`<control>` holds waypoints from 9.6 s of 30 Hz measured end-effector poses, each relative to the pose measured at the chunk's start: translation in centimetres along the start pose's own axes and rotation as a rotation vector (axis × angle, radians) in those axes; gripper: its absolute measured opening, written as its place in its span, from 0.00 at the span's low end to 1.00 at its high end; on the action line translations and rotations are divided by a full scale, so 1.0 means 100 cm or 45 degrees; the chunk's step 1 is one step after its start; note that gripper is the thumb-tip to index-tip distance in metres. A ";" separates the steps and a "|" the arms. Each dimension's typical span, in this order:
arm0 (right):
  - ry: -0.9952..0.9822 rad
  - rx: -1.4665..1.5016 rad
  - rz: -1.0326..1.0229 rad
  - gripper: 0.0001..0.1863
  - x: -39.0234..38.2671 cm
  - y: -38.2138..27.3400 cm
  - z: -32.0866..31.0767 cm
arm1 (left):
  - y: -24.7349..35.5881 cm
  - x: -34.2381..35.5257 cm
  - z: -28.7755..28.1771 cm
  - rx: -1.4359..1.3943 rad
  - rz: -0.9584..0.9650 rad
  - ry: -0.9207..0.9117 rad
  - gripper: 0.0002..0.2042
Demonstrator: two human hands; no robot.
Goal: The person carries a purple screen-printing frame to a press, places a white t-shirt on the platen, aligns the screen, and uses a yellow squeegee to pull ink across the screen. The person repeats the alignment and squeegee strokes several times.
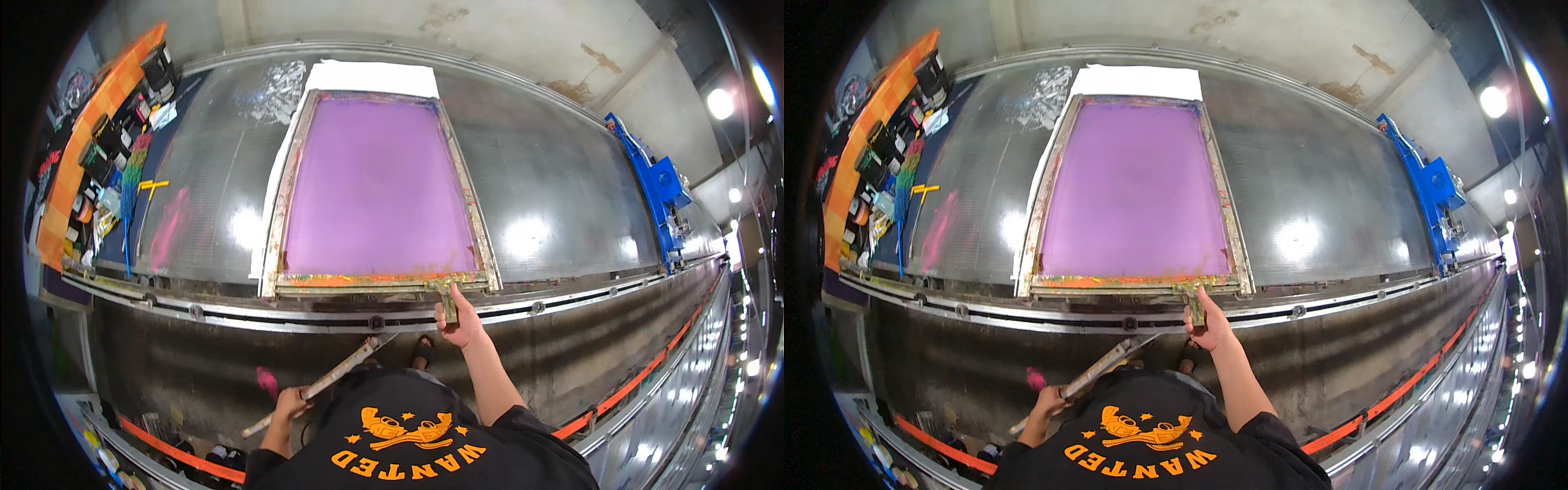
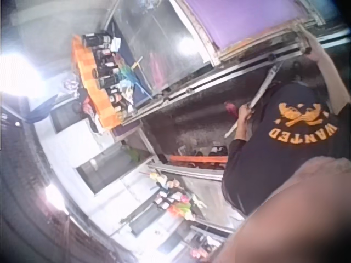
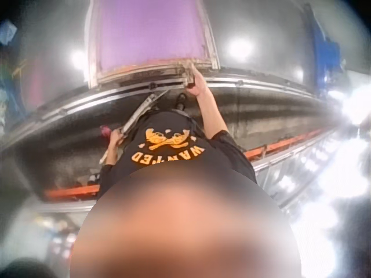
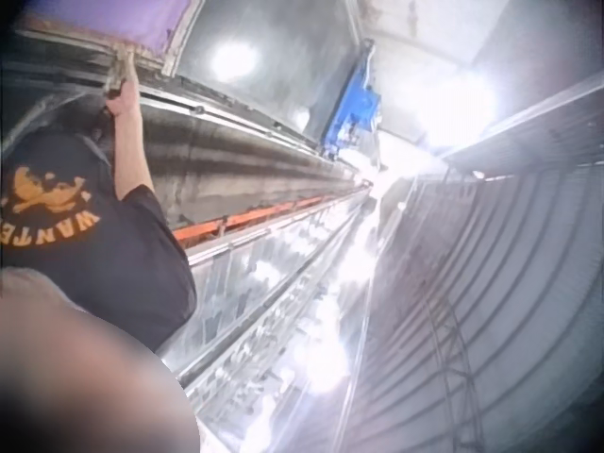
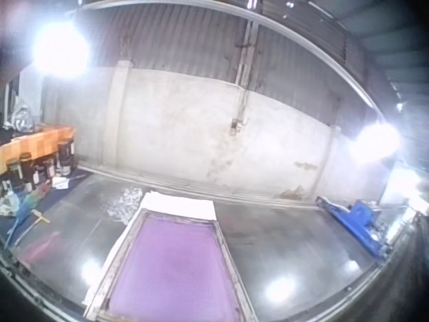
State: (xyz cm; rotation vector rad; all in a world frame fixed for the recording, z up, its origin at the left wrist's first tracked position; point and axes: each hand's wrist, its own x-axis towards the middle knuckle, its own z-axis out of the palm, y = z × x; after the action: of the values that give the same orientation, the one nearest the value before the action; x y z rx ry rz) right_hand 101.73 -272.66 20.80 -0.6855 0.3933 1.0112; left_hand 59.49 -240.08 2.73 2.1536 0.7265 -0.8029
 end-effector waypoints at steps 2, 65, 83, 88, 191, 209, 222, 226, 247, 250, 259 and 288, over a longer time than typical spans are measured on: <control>-0.455 0.165 0.111 0.17 0.006 -0.010 -0.003 | -0.064 0.027 0.047 -0.665 -0.035 -0.069 0.33; 0.363 -0.258 -0.860 0.22 -0.281 -0.519 -0.473 | 0.445 -0.127 0.215 0.067 -0.332 0.406 0.28; 1.261 -0.591 -1.057 0.22 -0.310 -0.446 -0.559 | 0.524 -0.233 0.013 0.216 0.194 0.284 0.19; 1.270 -0.810 -0.619 0.22 -0.315 -0.252 -0.621 | 0.479 -0.247 -0.049 0.191 0.824 0.569 0.17; 0.847 -1.585 -1.054 0.18 0.077 0.101 0.108 | -0.173 -0.030 -0.540 -0.668 0.097 1.383 0.20; 0.794 -1.944 -1.013 0.13 0.065 0.196 0.225 | -0.384 0.083 -0.575 -0.430 -0.622 1.502 0.22; 0.872 -2.020 -0.908 0.12 0.070 0.240 0.216 | -0.418 0.112 -0.622 -0.110 -0.539 1.364 0.12; 0.856 -2.059 -0.907 0.12 0.081 0.243 0.230 | -0.423 0.095 -0.644 -0.389 -0.393 1.313 0.13; 0.075 -1.899 -0.755 0.11 0.169 0.307 0.372 | -0.336 -0.017 -0.596 -2.601 0.646 0.612 0.16; 0.079 -1.863 -0.691 0.12 0.165 0.320 0.364 | -0.284 -0.027 -0.564 -2.876 0.596 0.274 0.18; -0.586 -1.070 -0.328 0.32 0.163 0.349 0.424 | -0.175 -0.106 -0.459 -2.461 0.812 0.040 0.19; 0.249 -0.032 -1.392 0.15 -0.133 0.013 0.072 | 0.260 0.017 -0.100 -0.132 1.103 0.088 0.22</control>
State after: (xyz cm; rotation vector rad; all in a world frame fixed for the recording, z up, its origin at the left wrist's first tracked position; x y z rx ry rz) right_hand 94.02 -275.80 33.53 -0.8680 0.1213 -0.0881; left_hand 81.80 -247.16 17.98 2.1070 -0.1638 -0.2183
